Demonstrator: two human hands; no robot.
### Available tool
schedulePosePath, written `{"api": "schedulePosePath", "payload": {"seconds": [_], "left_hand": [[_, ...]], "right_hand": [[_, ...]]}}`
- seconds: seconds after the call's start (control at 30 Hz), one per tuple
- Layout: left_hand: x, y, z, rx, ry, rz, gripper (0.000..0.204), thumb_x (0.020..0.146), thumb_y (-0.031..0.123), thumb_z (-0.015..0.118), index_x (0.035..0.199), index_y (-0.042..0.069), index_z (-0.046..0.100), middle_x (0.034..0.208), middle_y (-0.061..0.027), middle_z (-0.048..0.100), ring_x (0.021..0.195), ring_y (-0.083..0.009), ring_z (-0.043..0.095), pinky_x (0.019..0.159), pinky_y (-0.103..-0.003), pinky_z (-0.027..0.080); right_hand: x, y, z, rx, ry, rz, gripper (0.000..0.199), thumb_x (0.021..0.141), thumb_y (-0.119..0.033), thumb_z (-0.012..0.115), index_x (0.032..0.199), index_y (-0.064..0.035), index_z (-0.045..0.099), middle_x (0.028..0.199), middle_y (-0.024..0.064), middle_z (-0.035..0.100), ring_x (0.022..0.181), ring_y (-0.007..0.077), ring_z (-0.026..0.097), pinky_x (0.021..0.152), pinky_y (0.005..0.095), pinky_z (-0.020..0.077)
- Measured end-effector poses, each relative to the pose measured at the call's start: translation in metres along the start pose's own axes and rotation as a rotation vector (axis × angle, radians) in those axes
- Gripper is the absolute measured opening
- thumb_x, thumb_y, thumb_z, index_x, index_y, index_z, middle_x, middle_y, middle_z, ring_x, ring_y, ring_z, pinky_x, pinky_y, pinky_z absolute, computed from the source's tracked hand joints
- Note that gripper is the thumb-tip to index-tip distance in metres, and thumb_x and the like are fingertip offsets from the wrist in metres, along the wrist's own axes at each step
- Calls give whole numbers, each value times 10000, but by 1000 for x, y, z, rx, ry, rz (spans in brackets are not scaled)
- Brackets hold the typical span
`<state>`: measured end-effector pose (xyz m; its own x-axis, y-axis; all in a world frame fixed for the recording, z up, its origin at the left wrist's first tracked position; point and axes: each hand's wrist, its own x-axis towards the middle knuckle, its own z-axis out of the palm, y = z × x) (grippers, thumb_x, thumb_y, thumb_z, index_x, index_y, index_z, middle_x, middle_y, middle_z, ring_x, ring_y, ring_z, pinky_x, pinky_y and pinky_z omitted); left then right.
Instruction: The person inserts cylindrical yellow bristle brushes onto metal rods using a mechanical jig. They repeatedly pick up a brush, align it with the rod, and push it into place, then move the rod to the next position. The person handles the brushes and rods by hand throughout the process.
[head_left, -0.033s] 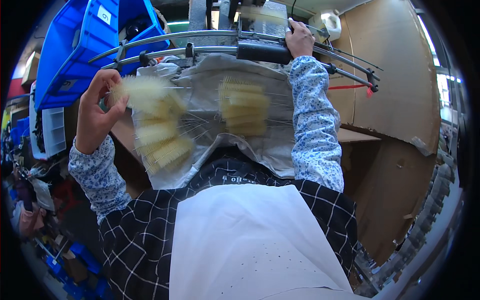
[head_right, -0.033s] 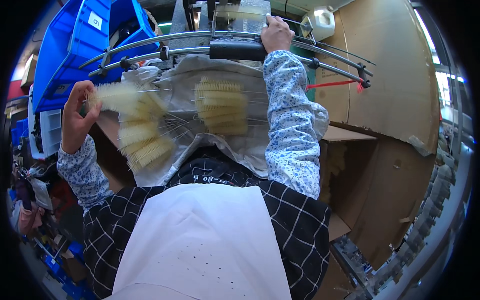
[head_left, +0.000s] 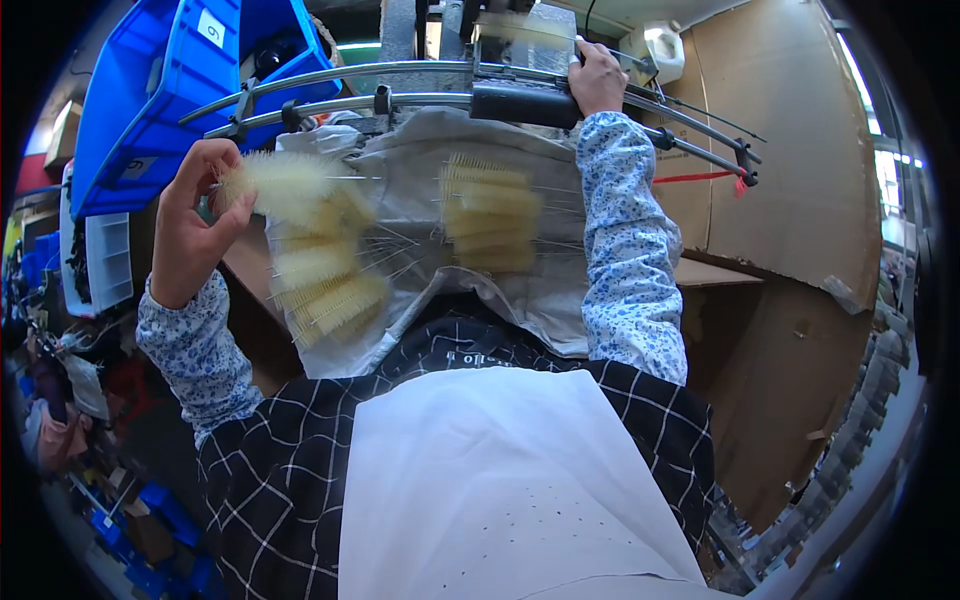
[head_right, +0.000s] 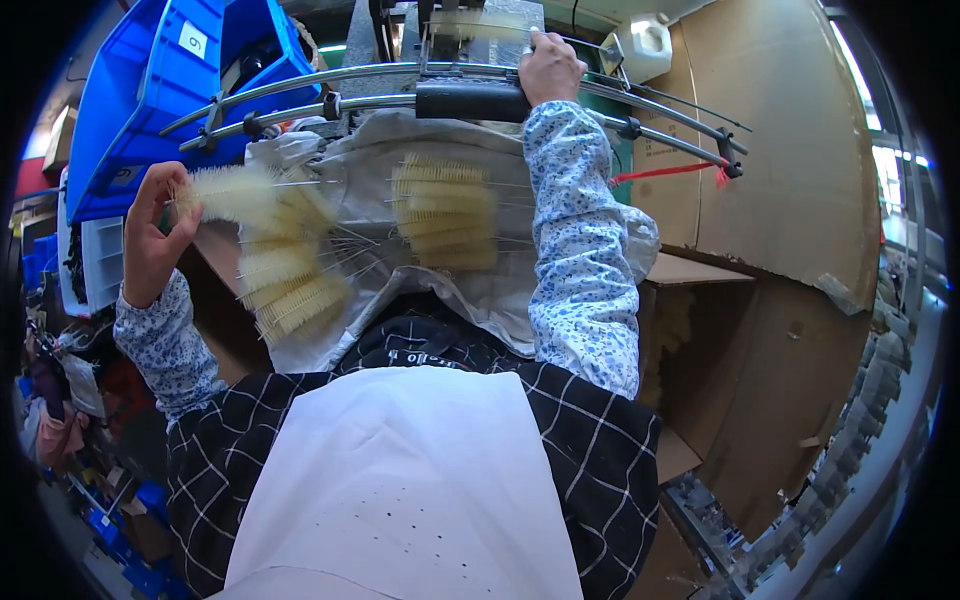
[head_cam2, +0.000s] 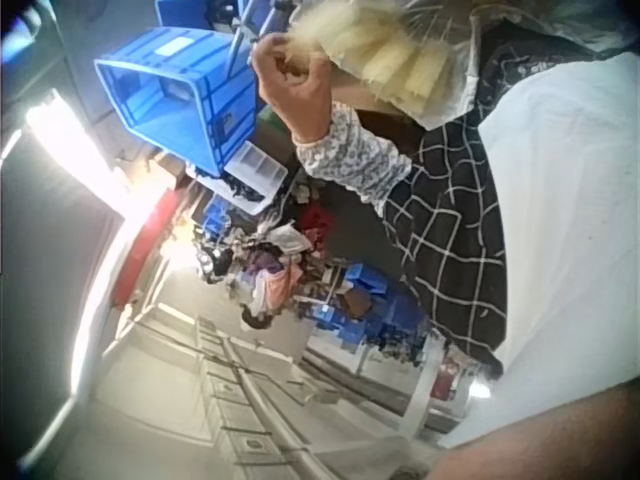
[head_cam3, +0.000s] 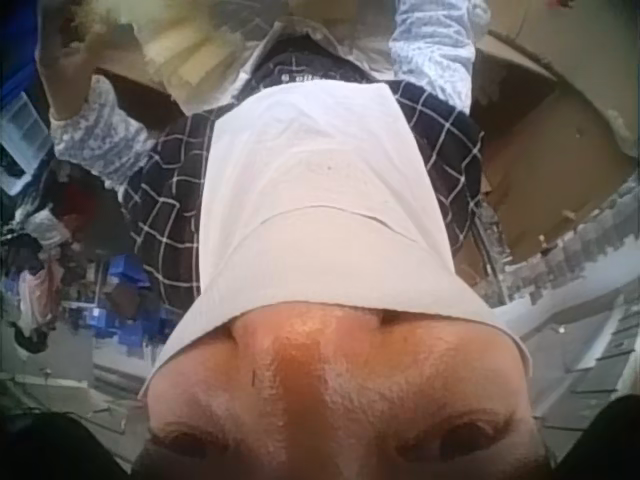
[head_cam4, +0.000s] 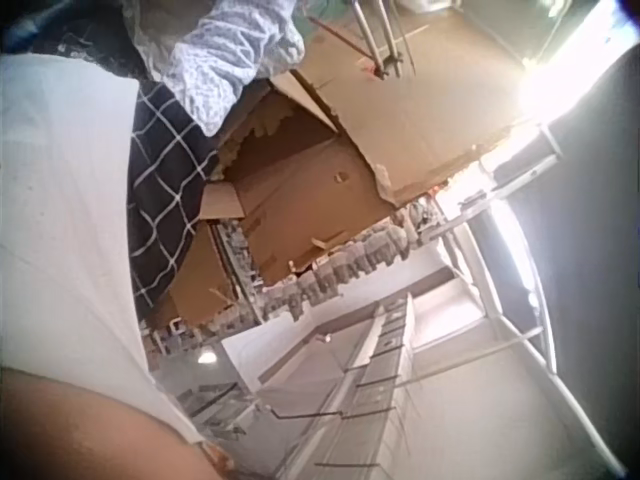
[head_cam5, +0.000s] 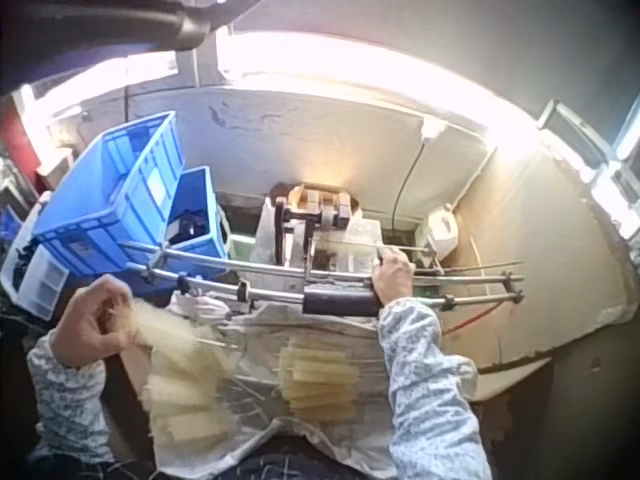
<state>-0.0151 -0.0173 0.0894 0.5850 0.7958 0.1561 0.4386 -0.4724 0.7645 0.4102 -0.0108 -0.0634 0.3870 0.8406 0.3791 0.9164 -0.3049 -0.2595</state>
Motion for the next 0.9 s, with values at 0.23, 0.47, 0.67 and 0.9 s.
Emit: {"api": "schedulePosePath", "payload": {"seconds": [0.23, 0.47, 0.67, 0.9], "left_hand": [[-3, -1, -2, -30, -1, 3, 261, 681, 49, 571, 917, 38, 459, 751, -5, 443, 688, -69, 434, 632, -187, 356], [-1, 2, 3, -50, -12, 25, 260, 698, 44, 557, 934, 37, 450, 821, -18, 446, 743, -75, 438, 670, -193, 360], [-13, -9, -10, -206, 94, -70, 294, 731, 39, 518, 1013, 29, 435, 877, -26, 470, 787, -78, 455, 691, -204, 367], [0, -12, -4, -337, 105, -15, 294, 758, 58, 497, 1043, 38, 427, 826, -31, 479, 687, -74, 455, 626, -196, 376]], "right_hand": [[-3, -75, 9, -68, -63, 17, 249, 739, -125, 481, 970, -79, 565, 965, 65, 563, 922, 229, 531, 783, 445, 377], [-4, -87, 12, -58, -79, 31, 215, 766, -125, 476, 961, -88, 558, 984, 50, 558, 957, 216, 516, 817, 419, 347], [-2, -15, -6, -146, -83, 15, 268, 742, -159, 476, 995, -138, 560, 997, 47, 556, 935, 224, 533, 756, 451, 381], [32, 79, -23, 110, -283, 88, 280, 780, -288, 479, 1028, -191, 567, 1020, 79, 556, 969, 248, 517, 823, 423, 387]]}}
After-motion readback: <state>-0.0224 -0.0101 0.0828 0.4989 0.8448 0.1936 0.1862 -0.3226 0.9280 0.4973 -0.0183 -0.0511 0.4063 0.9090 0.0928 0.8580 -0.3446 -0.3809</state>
